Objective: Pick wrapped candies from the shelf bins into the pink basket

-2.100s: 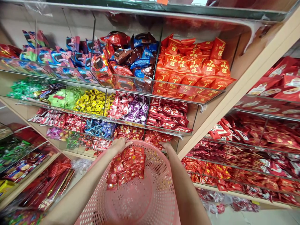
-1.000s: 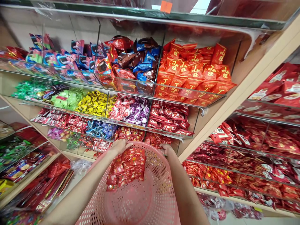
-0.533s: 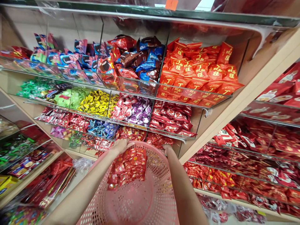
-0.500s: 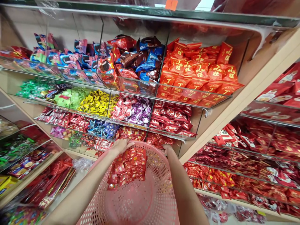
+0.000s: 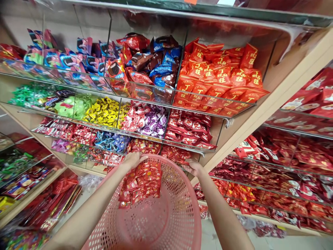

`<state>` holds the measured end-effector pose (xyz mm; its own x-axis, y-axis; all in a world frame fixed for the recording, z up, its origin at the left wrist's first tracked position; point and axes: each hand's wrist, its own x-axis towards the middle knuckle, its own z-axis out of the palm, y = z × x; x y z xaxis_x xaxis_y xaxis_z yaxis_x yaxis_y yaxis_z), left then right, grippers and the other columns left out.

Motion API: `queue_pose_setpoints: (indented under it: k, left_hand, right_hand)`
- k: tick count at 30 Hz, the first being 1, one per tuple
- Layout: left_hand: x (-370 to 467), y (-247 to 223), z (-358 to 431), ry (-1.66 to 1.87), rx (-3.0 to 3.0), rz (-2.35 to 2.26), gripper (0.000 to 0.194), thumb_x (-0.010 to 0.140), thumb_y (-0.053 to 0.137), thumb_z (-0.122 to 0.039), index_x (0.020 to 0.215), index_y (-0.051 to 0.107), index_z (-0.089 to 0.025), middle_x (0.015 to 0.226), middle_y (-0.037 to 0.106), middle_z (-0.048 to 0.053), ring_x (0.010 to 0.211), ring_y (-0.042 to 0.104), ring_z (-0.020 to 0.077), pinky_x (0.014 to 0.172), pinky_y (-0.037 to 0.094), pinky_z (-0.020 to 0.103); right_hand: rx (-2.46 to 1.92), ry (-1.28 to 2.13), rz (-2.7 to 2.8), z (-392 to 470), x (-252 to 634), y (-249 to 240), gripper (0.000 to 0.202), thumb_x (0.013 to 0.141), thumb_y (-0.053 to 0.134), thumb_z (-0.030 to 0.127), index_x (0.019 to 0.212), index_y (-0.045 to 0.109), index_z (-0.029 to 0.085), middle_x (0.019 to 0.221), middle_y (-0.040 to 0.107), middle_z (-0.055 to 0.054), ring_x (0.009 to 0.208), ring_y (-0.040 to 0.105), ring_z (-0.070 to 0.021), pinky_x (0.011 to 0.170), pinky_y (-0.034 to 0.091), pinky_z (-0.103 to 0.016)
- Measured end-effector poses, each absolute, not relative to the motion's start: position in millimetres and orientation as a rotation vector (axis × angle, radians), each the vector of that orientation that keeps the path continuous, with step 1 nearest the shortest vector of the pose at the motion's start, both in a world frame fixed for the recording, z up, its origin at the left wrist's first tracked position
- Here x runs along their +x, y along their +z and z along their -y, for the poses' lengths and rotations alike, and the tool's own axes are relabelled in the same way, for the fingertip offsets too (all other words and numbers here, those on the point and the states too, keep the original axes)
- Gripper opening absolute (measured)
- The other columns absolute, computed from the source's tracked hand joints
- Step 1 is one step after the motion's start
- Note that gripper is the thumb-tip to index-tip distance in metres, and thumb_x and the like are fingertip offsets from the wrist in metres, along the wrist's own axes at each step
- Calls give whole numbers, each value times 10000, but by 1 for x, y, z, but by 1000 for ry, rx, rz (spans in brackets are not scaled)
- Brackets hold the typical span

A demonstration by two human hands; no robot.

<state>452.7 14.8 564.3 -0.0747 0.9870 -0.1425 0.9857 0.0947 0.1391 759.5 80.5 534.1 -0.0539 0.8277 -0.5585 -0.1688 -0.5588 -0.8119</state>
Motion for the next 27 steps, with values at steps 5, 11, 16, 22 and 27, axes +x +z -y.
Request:
queue_pose_setpoints:
  k: [5, 11, 16, 22, 27]
  left_hand:
    - [452, 565, -15, -20, 1988, -2155, 723, 800, 163, -675, 1036, 607, -156, 1002, 661, 165, 960, 611, 290, 797, 466, 383]
    - [453, 565, -17, -38, 1984, -2143, 700, 802, 201, -670, 1054, 603, -157, 1020, 657, 166, 982, 602, 294, 811, 461, 379]
    - [452, 562, -16, -14, 1983, -2148, 703, 797, 193, -677, 1032, 611, -164, 998, 664, 152, 972, 606, 294, 800, 463, 375]
    - [452, 560, -15, 8, 1983, -2155, 717, 798, 168, -678, 1040, 605, -165, 1016, 656, 162, 988, 600, 280, 813, 454, 362]
    - [452, 560, -15, 7, 1969, -2159, 717, 800, 171, -676, 1038, 606, -159, 1009, 658, 160, 985, 601, 278, 811, 456, 365]
  right_hand:
    - [-1370, 1592, 844, -54, 769, 562, 187, 720, 592, 66, 851, 539, 188, 667, 632, 11, 511, 601, -79, 490, 511, -156]
    - [-1279, 1626, 1185, -4, 721, 591, 254, 606, 727, 251, 786, 560, 186, 636, 581, 41, 511, 551, -76, 437, 451, -159]
    - [-1170, 1771, 1497, 33, 655, 582, 214, 599, 686, 328, 720, 577, 188, 628, 548, 41, 513, 502, -84, 434, 434, -191]
    - [-1342, 1727, 1465, 40, 618, 563, 106, 566, 617, 216, 644, 554, 181, 567, 470, 57, 501, 423, -81, 430, 455, -214]
    - [-1401, 1640, 1508, 38, 616, 558, 49, 572, 568, 206, 612, 547, 188, 569, 475, 49, 493, 418, -87, 439, 470, -234]
